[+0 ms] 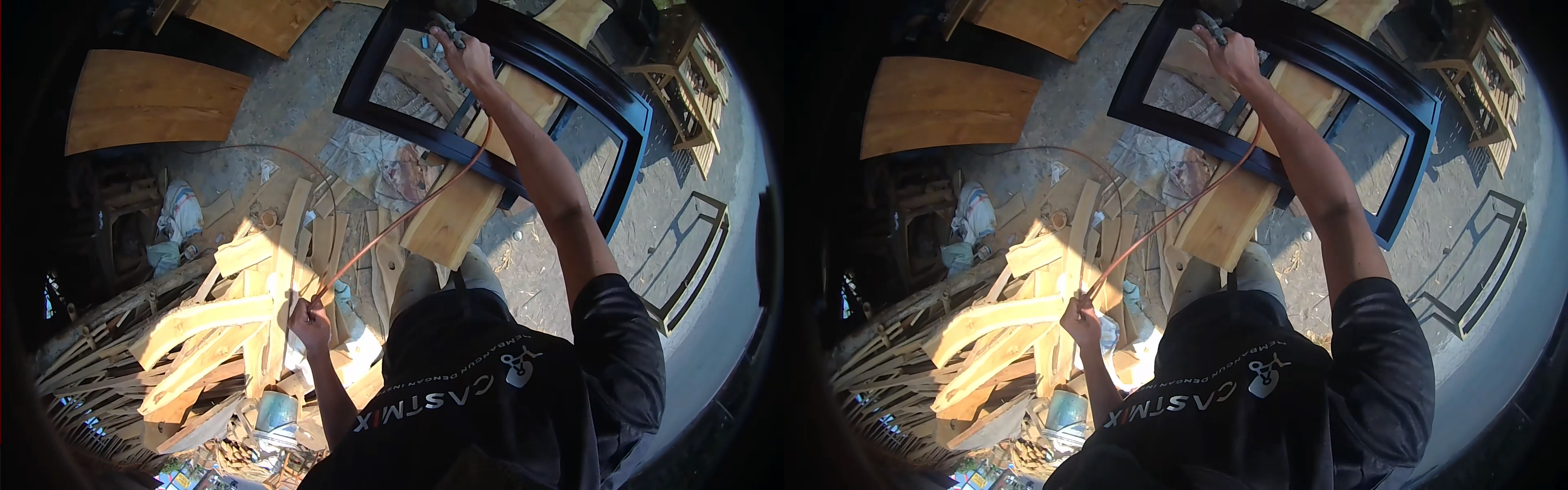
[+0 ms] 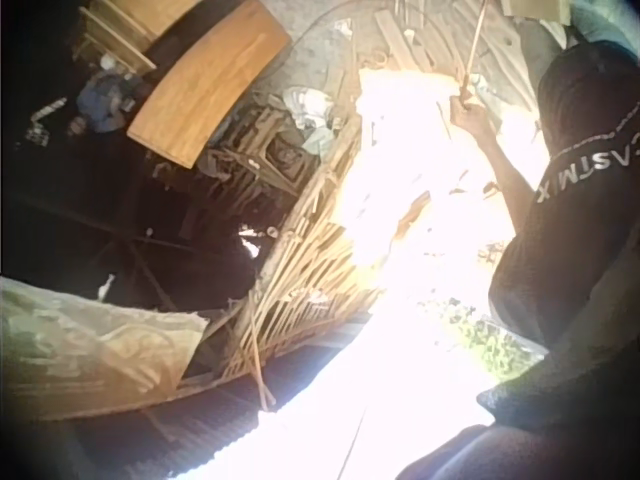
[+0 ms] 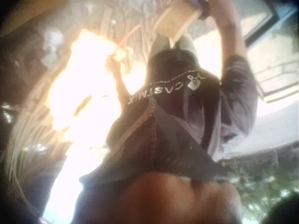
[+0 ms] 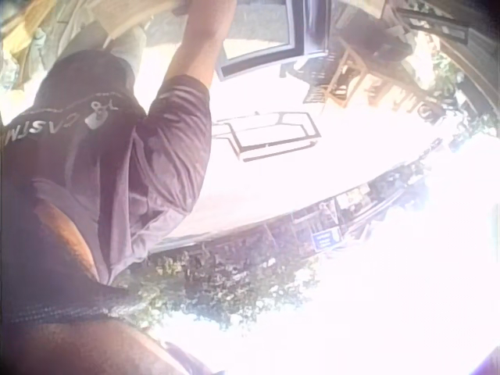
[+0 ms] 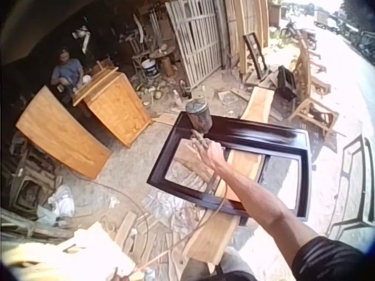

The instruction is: The person uses a spray gun to apply a dark finish to a wooden frame, moving the tool across all sides before picking up the frame and carrying it to a stack of wooden chairs.

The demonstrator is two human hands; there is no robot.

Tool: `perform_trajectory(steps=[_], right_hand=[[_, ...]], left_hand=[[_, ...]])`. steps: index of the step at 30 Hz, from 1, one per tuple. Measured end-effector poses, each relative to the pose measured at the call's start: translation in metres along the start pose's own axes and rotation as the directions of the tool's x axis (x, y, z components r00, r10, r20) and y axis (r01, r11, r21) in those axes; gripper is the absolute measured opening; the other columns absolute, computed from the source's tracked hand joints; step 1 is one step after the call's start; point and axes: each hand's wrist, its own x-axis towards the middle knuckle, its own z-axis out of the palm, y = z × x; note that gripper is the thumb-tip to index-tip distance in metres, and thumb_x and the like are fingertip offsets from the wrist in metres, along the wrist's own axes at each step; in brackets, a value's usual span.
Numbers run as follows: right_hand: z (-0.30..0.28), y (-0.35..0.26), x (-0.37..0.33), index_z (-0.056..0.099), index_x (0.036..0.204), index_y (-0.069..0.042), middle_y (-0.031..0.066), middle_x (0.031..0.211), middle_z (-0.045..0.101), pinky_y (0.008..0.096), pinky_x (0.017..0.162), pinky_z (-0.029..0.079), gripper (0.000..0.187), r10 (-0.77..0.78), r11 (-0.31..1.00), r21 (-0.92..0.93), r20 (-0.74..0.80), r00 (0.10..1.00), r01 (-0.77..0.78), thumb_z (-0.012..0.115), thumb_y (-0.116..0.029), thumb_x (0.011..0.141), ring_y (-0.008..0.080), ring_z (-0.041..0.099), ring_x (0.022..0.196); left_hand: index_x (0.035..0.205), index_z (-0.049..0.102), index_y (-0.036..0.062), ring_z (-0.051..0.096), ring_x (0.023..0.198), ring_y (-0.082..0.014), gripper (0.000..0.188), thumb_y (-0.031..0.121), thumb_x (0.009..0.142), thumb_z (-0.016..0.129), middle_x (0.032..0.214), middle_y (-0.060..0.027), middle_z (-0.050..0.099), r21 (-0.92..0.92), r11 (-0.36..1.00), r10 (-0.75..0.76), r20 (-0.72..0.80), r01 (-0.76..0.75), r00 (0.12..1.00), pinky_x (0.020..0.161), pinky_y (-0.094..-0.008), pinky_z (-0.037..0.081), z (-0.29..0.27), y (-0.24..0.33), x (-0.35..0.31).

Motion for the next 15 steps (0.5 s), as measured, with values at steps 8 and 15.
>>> perform_trajectory(steps=[8,15], right_hand=[[-0.008,-0.012,-0.050,0.069,0.119,0.001,0.0174,0.082,0.071,0.0440,0.084,0.053,0.076,-0.025,0.995,0.103,0.333,0.942,-0.010,0.063,-0.069,0.090,0.0292,0.071,0.087],[0.003,-0.018,-0.086,0.067,0.119,-0.002,0.0086,0.080,0.069,0.0335,0.065,0.052,0.064,-0.039,0.992,0.121,0.541,0.840,-0.032,0.066,-0.062,0.094,0.0149,0.065,0.071]], left_hand=[[0.077,0.053,-0.0018,0.044,0.057,-0.0147,0.017,0.008,0.090,0.056,0.061,-0.0073,0.047,0.019,0.990,-0.141,0.035,0.141,0.989,0.053,-0.0328,0.037,0.001,-0.004,-0.007],[0.077,0.053,-0.0034,0.048,0.058,-0.0143,0.017,0.004,0.092,0.055,0.063,-0.0074,0.051,0.010,0.985,-0.172,0.027,0.171,0.985,0.055,-0.0309,0.041,-0.002,-0.016,-0.008]])
